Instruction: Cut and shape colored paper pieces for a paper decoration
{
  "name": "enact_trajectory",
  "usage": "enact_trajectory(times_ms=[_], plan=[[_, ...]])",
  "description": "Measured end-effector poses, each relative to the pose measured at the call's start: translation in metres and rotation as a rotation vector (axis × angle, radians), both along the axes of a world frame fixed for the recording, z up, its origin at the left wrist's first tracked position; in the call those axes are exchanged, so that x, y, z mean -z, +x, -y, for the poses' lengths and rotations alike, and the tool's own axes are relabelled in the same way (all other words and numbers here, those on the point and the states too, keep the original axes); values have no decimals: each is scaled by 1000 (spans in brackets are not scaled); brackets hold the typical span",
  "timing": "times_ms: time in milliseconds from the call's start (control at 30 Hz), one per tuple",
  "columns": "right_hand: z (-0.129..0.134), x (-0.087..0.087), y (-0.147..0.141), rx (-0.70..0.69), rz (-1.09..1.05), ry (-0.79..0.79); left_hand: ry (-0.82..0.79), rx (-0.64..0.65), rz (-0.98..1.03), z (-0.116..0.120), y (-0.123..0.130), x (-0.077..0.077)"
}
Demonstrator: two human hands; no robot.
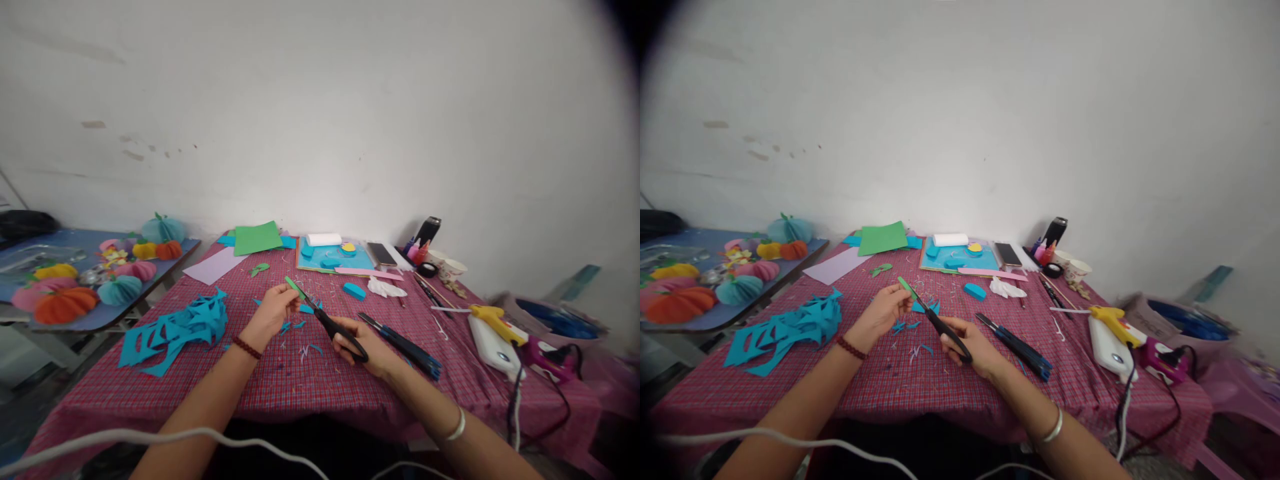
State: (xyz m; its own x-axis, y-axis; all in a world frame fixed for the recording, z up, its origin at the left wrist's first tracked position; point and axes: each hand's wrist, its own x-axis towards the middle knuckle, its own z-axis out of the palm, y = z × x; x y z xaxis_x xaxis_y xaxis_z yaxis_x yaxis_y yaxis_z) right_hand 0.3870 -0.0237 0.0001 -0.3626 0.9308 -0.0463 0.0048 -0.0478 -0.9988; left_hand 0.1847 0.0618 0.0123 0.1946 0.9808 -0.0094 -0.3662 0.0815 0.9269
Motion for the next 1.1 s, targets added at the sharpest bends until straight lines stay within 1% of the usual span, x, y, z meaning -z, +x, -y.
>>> enact_trajectory(times_ms=[233, 600, 967, 1100], plan=[[2, -4, 4, -73, -63, 20, -40, 71, 19, 2, -1, -2], [1, 3, -2, -30, -65, 43, -67, 139, 1, 5, 2, 1], [5, 5, -4, -18, -40, 19, -79, 137, 3, 3, 3, 5], [1, 5, -3, 3, 15, 32, -80, 132, 17, 4, 3, 3]])
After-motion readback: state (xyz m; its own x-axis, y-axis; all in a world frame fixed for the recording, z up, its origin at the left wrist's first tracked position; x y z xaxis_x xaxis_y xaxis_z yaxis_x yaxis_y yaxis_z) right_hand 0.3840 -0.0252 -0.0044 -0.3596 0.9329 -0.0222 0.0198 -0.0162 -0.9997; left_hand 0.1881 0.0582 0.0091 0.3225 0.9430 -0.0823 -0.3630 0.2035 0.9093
